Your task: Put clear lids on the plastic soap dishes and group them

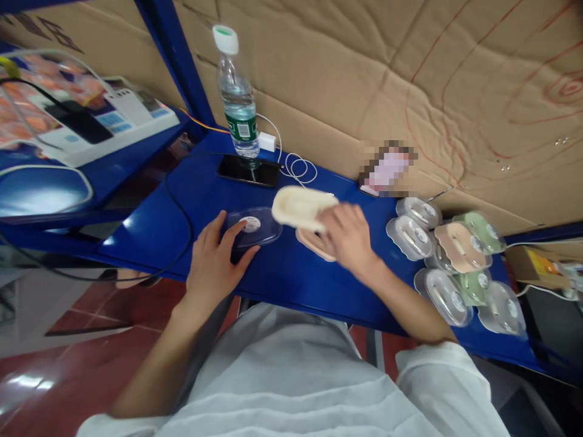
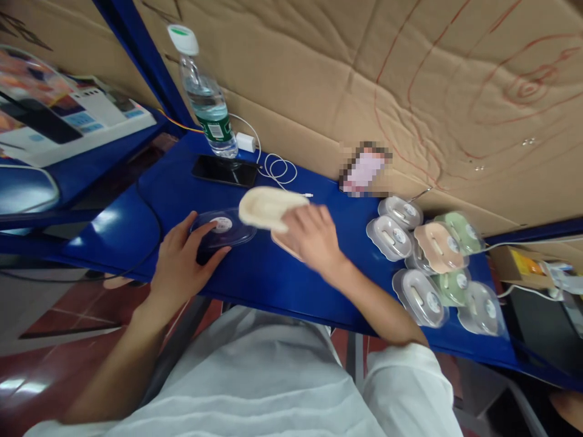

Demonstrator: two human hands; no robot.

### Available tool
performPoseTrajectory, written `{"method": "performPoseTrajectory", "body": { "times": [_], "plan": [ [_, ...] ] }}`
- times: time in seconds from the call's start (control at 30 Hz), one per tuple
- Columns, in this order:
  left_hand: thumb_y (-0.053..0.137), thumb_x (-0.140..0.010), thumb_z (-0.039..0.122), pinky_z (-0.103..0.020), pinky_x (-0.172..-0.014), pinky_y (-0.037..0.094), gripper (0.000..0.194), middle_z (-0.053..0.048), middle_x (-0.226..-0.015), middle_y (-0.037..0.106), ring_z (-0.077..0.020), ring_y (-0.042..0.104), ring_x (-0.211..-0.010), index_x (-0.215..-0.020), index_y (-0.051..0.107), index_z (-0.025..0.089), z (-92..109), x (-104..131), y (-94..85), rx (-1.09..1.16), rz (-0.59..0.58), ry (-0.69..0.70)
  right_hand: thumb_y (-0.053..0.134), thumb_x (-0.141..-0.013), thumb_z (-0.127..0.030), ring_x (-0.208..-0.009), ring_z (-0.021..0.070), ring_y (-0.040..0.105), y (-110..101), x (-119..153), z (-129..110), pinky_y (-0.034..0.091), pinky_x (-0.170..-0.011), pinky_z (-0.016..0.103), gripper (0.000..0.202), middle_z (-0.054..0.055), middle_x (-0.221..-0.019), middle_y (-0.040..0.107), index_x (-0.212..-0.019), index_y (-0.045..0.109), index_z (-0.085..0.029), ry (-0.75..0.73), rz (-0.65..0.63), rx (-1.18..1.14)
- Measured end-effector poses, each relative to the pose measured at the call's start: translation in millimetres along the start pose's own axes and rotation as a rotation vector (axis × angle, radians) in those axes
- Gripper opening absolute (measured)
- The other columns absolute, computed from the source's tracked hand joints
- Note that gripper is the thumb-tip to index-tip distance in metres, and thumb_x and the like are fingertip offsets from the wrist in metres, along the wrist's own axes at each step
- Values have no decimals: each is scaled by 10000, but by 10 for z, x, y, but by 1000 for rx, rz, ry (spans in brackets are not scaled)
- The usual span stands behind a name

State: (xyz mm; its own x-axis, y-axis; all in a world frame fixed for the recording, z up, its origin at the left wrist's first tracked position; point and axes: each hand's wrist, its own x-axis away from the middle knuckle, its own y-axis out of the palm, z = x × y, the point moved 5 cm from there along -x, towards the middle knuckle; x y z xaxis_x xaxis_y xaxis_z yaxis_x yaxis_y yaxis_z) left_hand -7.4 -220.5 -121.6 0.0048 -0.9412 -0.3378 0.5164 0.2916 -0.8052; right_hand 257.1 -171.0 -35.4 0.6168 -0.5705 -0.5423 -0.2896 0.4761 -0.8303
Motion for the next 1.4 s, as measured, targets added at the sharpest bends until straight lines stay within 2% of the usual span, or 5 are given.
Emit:
{"method": "performPoseTrajectory", "body": {
  "times": [0.23,0.43,0.73,1.03,1.4],
  "plan": [
    [579,-1067,555,-660,-1295,355,592,-157,-1798,333,-462,388,-1614,-1585,561,270,5,1,44,-4,-24,-20,640,-1067,-147,-965,230,666,-397,1094,-720,493,-841,392,246,88,-1113,782,-1298,723,-133,-157,-261,-21],
    [657,-1054,420,-746,-1271,336,684,-149,-1870,54,-492,240,-1683,-1687,423,311,202,55,-74,-39,48,73,623,-1114,-456,-1241,268,693,-374,942,-265,542,-1034,421,416,135,-1312,775,-1405,701,-168,-55,-370,-294],
    [622,-1093,305,-483,-1077,554,201,-95,-1336,767,-291,712,-1255,-1243,746,254,1133,530,306,51,-179,642,621,-1120,-309,-1270,282,728,-117,874,282,576,-1057,470,263,94,-1319,810,-1331,759,-237,211,-230,-264],
    [671,-1066,249,-494,-1088,619,539,-205,-1603,530,-334,594,-1453,-1581,513,268,1142,513,322,125,95,473,546,-1093,-123,-1314,288,735,-549,1193,-135,659,-1092,511,419,102,-1375,781,-1462,696,-253,109,-230,-344],
    [708,-1053,378,-524,-1168,593,489,-128,-1733,459,-336,583,-1491,-1530,606,344,978,526,341,160,-173,518,554,-1090,-128,-1387,278,702,-388,1348,-384,541,-1269,594,511,95,-1424,754,-1576,586,-283,119,-246,-424]
  ]
}}
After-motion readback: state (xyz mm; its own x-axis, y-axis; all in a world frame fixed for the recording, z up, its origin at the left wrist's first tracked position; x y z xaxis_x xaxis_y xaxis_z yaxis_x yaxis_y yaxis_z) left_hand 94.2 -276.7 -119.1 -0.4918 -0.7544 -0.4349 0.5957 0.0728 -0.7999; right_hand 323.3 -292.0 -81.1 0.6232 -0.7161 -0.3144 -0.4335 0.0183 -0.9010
